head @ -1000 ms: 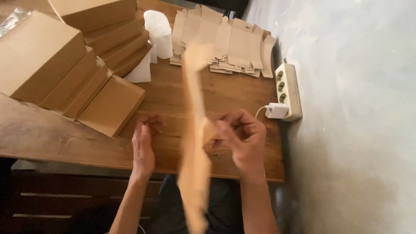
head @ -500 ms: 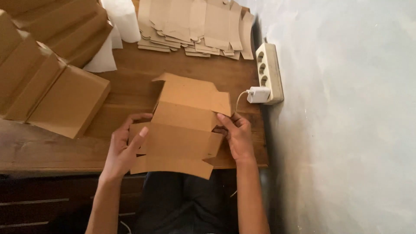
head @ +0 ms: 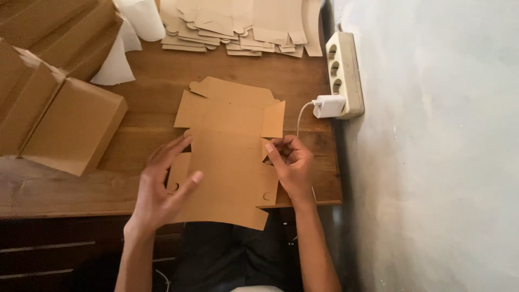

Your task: Assembling cardboard boxes by folding pre-cut sheets along scored lines.

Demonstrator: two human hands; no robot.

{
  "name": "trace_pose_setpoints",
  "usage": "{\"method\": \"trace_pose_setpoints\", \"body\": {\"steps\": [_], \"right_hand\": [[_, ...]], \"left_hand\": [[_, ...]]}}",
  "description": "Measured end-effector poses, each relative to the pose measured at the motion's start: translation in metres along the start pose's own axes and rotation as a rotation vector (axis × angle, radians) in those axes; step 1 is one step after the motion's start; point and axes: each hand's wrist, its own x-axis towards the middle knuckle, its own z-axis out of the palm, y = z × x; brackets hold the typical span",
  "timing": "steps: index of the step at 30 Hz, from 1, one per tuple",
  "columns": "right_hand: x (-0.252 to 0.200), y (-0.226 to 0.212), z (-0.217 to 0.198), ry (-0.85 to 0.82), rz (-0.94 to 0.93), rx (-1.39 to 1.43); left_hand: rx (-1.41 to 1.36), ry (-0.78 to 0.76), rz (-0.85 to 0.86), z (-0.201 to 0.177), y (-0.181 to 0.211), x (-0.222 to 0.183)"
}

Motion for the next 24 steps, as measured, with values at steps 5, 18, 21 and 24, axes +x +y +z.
{"method": "trace_pose_setpoints", "body": {"steps": [5, 18, 21, 24], "right_hand": [[-0.004, -0.014, -0.004, -0.075, -0.126, -0.111], [-0.007, -0.025, 0.007, -0.214, -0.504, -0.602], [-0.006, -0.016, 0.005, -0.202, -0.559, -0.712], [-0.007, -0.017, 0.005, -0.15, -0.533, -0.763]], "left_hand": [[0.437, -0.013, 0.064, 0.016, -0.003, -0.012], [0.704, -0.256, 0.131, 0.055, 0.009, -0.014], [0.849, -0.193, 0.192, 0.076, 0.0, -0.024], [0.914, -0.155, 0.192, 0.081, 0.0, -0.027]]}}
